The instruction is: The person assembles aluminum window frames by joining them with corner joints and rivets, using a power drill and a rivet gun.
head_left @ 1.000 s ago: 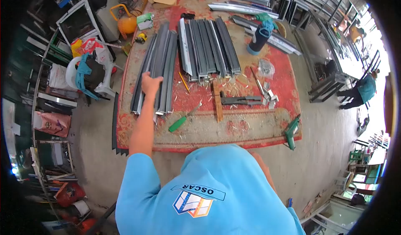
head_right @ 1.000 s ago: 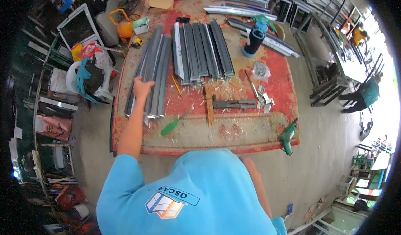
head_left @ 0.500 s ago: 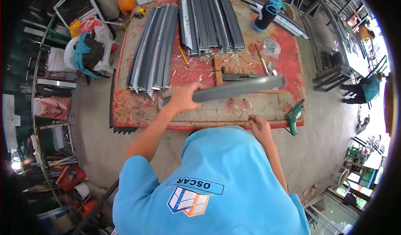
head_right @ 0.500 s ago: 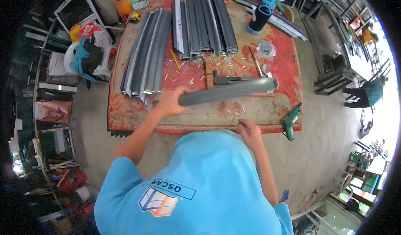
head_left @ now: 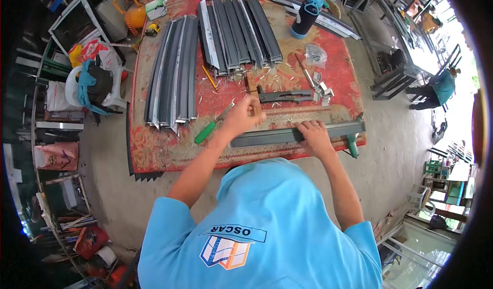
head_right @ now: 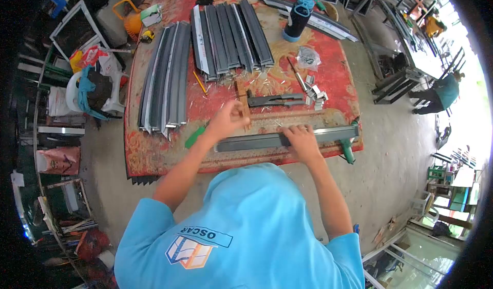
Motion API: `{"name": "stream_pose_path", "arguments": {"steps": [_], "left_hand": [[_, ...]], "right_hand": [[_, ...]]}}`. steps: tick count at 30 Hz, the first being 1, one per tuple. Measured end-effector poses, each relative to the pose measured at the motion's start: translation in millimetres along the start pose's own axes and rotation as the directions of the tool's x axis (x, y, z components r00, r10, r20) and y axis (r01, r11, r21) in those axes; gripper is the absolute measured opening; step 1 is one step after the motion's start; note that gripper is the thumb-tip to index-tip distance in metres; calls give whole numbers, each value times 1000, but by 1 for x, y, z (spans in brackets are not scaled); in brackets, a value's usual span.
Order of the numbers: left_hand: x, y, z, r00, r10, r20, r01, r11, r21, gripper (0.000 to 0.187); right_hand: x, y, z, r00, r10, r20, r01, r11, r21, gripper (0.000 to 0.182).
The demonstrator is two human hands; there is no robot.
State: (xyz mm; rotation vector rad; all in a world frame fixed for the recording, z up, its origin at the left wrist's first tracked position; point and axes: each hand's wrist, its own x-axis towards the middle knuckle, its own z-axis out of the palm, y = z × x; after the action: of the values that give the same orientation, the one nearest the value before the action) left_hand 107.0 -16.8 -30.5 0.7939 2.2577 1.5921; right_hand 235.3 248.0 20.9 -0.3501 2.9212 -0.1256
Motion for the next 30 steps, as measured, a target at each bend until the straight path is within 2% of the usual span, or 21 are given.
{"name": "stream_pose_path", "arguments": {"steps": [1, 2, 3, 5, 6, 8, 9, 11, 12, 14, 16, 19, 24, 27, 30], "left_hand": [[16, -13, -5, 974, -228, -17, 228, 974, 18, 67], [27, -26, -7, 895, -444, -38, 445, 895, 31, 71], [33, -37, -5, 897, -440, -41, 441, 897, 29, 71], [44, -59, 7, 865, -500, 28, 479, 842, 249, 75], [45, -75, 18, 867, -497, 25, 476, 844, 246, 75], [43, -98, 40, 906, -414, -82, 419, 855, 306, 71], [41, -92, 41, 905, -418, -81, 422, 855, 302, 71], [35, -73, 39, 888, -438, -144, 455, 881, 129, 58], [28, -76, 40, 885, -444, -140, 460, 878, 128, 58], [8, -80, 37, 879, -427, -210, 469, 855, 223, 42], [-28, -64, 29, 871, -445, -209, 482, 857, 183, 39], [-77, -55, 34, 848, -476, -232, 516, 841, 159, 34], [-116, -59, 51, 792, -521, -318, 582, 801, 138, 34], [-127, -48, 48, 770, -510, -383, 589, 799, 119, 38], [-136, -48, 49, 711, -489, -505, 615, 781, 108, 40]], "right_hand": [[-5, 6, -7, 1000, 2, -5, -2, 1000, -4, 72], [-13, 12, -12, 999, 29, -18, -29, 999, -15, 68], [-21, 17, -17, 998, 55, -30, -55, 998, -25, 64], [-35, 29, -25, 996, 88, -21, -88, 996, 2, 62], [-40, 34, -28, 993, 121, -7, -121, 992, 34, 60], [-53, 42, -35, 990, 142, -6, -142, 989, 32, 59], [-59, 46, -37, 986, 166, 0, -166, 986, 36, 58], [-67, 51, -42, 981, 192, 24, -193, 981, 28, 61], [-70, 50, -48, 973, 232, 16, -232, 971, 52, 61], [-69, 51, -53, 963, 270, 14, -270, 960, 76, 61], [-63, 48, -52, 949, 314, -30, -309, 944, 112, 61], [-41, 41, -38, 955, 294, -42, -280, 938, 204, 61], [12, 34, 13, 986, 167, -4, -164, 970, 179, 61], [35, 30, 34, 990, 110, 87, -122, 982, 142, 61], [49, 29, 46, 994, 51, 95, -63, 990, 129, 65]]}}
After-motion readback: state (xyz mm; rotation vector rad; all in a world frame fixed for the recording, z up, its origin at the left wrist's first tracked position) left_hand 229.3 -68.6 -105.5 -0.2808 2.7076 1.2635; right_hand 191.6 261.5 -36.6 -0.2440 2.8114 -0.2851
